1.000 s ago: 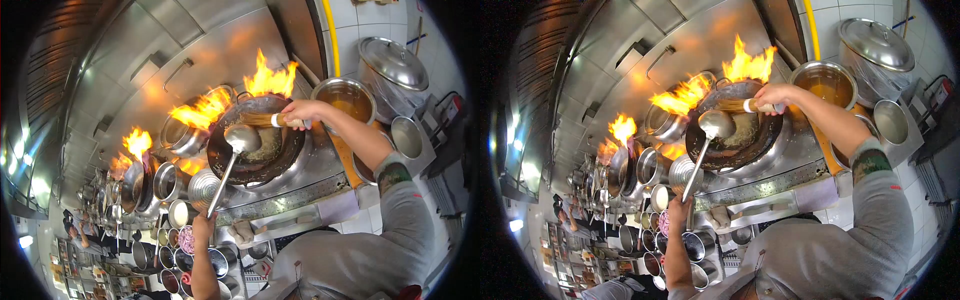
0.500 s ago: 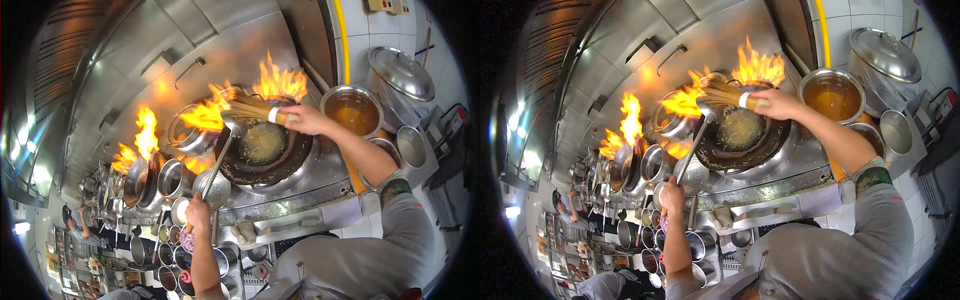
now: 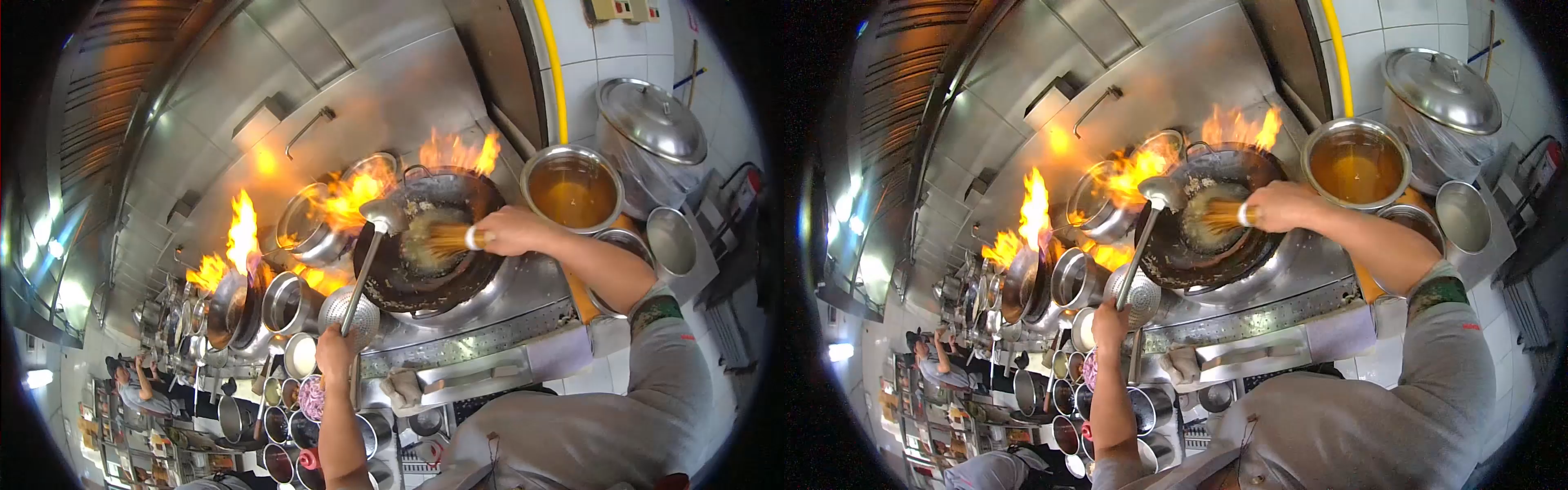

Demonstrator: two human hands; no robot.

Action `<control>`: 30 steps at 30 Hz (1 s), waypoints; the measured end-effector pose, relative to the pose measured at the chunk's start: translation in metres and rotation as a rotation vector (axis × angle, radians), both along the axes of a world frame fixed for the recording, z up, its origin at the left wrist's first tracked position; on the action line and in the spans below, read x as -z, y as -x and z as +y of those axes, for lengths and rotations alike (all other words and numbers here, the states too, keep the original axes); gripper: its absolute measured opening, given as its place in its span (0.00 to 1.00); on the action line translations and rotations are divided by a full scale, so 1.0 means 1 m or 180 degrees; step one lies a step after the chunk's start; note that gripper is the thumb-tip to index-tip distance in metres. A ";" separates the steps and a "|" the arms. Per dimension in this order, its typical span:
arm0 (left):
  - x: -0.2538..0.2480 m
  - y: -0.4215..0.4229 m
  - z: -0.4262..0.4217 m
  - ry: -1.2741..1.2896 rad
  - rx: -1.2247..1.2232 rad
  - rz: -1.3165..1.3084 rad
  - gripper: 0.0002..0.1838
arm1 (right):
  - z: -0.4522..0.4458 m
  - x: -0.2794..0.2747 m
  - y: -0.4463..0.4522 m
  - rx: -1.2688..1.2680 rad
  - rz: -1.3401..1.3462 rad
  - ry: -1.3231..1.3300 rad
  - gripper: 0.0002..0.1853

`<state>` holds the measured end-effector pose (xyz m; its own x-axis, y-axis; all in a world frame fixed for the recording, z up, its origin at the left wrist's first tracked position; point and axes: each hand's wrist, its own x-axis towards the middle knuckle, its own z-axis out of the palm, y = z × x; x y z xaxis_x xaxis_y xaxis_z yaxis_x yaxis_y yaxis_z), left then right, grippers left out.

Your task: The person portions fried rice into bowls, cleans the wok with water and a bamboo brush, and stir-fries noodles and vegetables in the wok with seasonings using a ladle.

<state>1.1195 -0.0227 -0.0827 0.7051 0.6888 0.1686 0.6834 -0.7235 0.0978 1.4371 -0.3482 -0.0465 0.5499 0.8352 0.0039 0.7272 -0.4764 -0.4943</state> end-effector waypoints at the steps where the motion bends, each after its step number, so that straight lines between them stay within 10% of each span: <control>1: 0.003 0.007 0.003 0.0280 0.0023 -0.0062 0.18 | -0.007 0.006 -0.010 0.0131 -0.0005 0.0246 0.24; 3: 0.009 0.020 0.010 0.0843 0.0065 -0.0178 0.19 | -0.014 -0.005 -0.019 0.0415 0.0493 -0.1406 0.21; 8: 0.045 0.044 0.018 0.1785 0.0512 -0.0985 0.11 | 0.016 0.004 -0.057 0.0691 0.1743 -0.0122 0.28; 13: 0.042 0.048 0.008 0.2820 -0.0305 -0.1125 0.09 | 0.003 -0.002 -0.008 0.0776 0.2289 -0.2079 0.29; 16: 0.035 0.044 -0.006 0.2893 -0.0366 -0.1223 0.10 | 0.009 0.003 -0.008 0.0510 0.1934 -0.0850 0.31; 23: 0.041 0.063 -0.003 0.2899 -0.0108 -0.0956 0.13 | -0.005 -0.010 -0.038 0.0233 0.2730 -0.2198 0.33; 27: 0.045 0.075 -0.027 0.3122 -0.0235 -0.1011 0.12 | 0.023 -0.026 -0.120 0.0125 0.2496 0.0187 0.28; 30: 0.035 0.063 -0.035 0.3302 -0.0292 -0.1107 0.12 | 0.009 -0.023 -0.113 0.0112 0.2867 -0.0891 0.28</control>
<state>1.0568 -0.0581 -0.1176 0.6702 0.6581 -0.3432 0.5475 -0.1261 0.8273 1.5499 -0.3390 -0.0239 0.4686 0.8511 -0.2368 0.0031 -0.2697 -0.9629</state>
